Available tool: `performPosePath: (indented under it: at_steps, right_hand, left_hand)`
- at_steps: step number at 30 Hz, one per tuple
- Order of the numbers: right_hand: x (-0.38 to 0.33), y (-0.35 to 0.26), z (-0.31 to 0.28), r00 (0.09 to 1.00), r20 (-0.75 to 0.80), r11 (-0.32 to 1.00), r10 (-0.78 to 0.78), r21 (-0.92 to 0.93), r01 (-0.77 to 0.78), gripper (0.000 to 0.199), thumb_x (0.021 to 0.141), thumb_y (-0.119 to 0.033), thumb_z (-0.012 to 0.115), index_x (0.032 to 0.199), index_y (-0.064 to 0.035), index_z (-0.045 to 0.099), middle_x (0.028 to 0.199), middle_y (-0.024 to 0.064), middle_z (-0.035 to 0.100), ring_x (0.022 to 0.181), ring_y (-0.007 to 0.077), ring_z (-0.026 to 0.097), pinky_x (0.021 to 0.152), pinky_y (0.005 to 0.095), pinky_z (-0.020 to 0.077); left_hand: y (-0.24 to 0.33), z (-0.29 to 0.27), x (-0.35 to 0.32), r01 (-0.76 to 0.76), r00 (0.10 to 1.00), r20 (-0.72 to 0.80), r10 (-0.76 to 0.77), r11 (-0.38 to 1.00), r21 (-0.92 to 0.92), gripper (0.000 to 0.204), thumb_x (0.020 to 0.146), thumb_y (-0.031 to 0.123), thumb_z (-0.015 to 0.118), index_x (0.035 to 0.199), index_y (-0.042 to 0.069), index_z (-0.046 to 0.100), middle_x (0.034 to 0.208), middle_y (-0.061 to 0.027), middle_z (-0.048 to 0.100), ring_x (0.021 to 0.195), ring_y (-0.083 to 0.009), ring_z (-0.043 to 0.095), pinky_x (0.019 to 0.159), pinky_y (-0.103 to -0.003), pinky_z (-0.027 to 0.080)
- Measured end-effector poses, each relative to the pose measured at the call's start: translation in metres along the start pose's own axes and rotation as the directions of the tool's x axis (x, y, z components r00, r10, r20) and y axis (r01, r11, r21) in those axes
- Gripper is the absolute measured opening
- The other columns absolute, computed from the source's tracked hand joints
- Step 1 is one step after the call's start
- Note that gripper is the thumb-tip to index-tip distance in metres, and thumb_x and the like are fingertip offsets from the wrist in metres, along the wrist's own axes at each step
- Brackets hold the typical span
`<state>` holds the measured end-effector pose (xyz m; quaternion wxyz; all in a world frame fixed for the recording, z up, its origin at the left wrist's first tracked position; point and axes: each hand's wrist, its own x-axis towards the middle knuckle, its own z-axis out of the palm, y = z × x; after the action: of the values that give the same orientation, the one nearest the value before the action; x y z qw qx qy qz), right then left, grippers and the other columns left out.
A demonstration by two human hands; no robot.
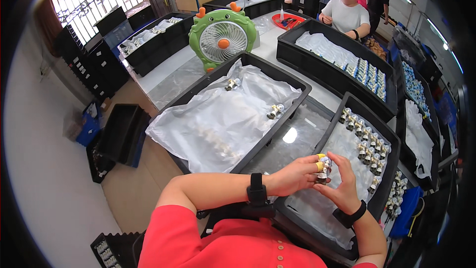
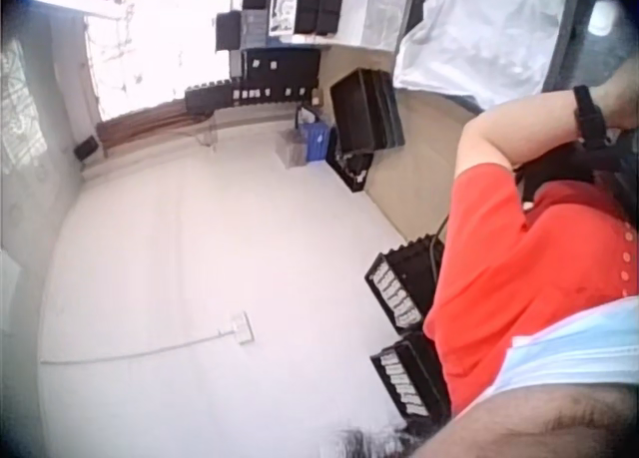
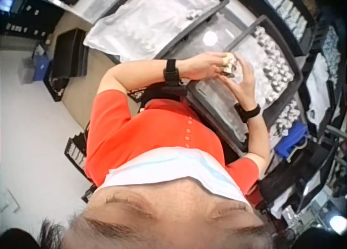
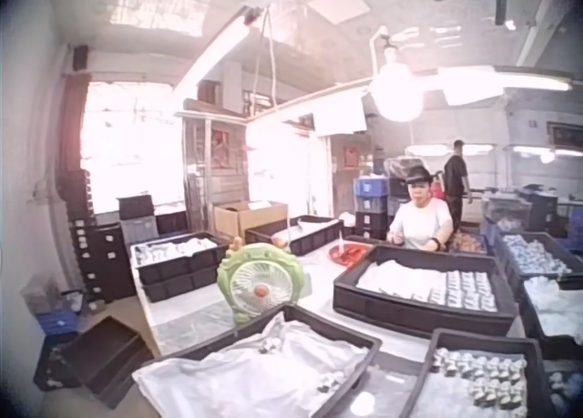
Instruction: The person assembles small metal valve components by hand. They pick up individual parts from a tray, screw them together, and place the finished units into a black tray lined with white paper. The process is repetitive, involving picking, twisting, and placing actions.
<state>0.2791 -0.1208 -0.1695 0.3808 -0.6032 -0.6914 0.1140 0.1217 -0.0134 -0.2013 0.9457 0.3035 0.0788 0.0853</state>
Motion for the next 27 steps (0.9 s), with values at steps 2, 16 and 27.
performPosePath:
  at_steps: [2, 16, 27]
  right_hand:
    - [0.0002, -0.0002, 0.0002, 1.0, 0.003, 1.0, -0.007, -0.002, 0.007, 0.078, 0.058, -0.014, 0.082, 0.127, -0.0028, 0.048, 0.118, 0.0146, 0.054, 0.109, 0.0315, 0.051, 0.093, 0.0385, 0.0425]
    - [0.0014, 0.0028, 0.0015, 1.0, 0.003, 1.0, -0.007, 0.027, 0.007, 0.079, 0.061, -0.017, 0.083, 0.13, -0.0049, 0.046, 0.122, 0.0136, 0.053, 0.113, 0.031, 0.049, 0.096, 0.0388, 0.0406]
    - [0.0, 0.0039, -0.0015, 1.0, 0.025, 1.0, 0.0, -0.009, 0.001, 0.08, 0.059, -0.016, 0.084, 0.129, -0.0042, 0.047, 0.123, 0.0135, 0.053, 0.114, 0.0292, 0.051, 0.096, 0.037, 0.041]
  left_hand:
    - [0.0005, 0.0008, -0.0009, 0.003, 1.0, -0.007, -0.003, 1.0, 0.005, 0.041, 0.099, 0.018, 0.043, 0.138, 0.008, 0.034, 0.125, -0.0048, 0.051, 0.115, -0.0238, 0.054, 0.091, -0.036, 0.047]
    - [0.0055, 0.0037, -0.0026, 0.006, 1.0, -0.01, -0.006, 0.999, 0.041, 0.046, 0.096, 0.011, 0.044, 0.14, 0.007, 0.03, 0.129, -0.009, 0.05, 0.119, -0.0278, 0.052, 0.097, -0.039, 0.045]
    - [0.0051, 0.0048, -0.0039, -0.001, 1.0, -0.008, 0.001, 0.999, 0.052, 0.049, 0.096, 0.01, 0.045, 0.142, 0.008, 0.027, 0.13, -0.0087, 0.049, 0.119, -0.027, 0.052, 0.095, -0.037, 0.046]
